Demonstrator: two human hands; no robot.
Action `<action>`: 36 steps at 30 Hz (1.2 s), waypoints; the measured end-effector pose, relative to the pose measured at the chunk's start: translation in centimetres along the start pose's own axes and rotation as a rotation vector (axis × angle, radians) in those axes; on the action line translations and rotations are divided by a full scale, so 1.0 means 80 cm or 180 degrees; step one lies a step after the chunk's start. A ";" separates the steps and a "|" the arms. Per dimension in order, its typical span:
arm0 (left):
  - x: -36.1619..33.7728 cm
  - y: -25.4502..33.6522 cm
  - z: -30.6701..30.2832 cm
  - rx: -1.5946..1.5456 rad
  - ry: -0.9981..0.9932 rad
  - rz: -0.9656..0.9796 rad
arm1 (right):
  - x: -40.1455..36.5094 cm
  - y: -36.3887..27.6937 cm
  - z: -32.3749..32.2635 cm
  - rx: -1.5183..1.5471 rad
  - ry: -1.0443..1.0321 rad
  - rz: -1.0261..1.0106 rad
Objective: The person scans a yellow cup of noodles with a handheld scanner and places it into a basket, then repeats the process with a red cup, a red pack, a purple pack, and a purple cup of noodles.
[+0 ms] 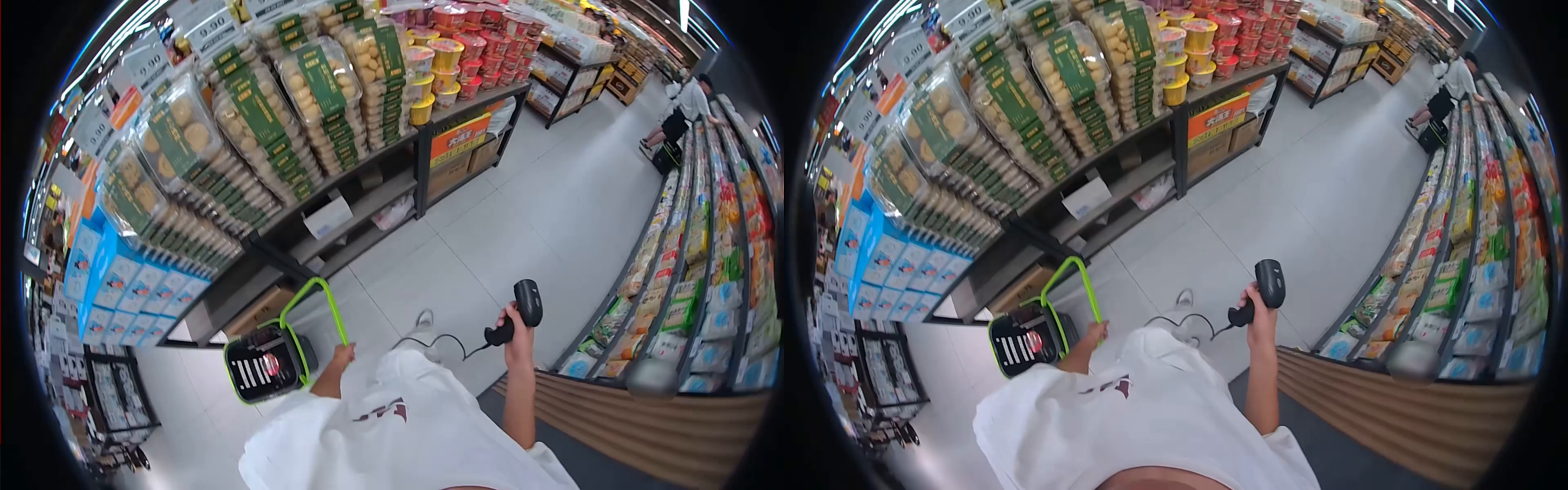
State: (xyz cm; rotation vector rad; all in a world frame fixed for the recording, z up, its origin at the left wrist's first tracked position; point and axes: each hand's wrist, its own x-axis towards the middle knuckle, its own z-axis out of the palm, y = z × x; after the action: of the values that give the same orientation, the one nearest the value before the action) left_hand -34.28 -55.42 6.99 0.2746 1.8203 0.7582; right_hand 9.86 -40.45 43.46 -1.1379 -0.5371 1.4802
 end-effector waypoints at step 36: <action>0.265 0.591 0.835 0.0428 -0.0576 0.1174 | 0.803 -0.294 -0.035 -0.1233 -0.1004 0.1138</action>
State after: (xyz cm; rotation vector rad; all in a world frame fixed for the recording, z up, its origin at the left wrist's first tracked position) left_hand 10.30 16.42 6.35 0.7587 1.6694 0.8343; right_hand 30.51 24.68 39.31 -1.3570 -0.9026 1.9394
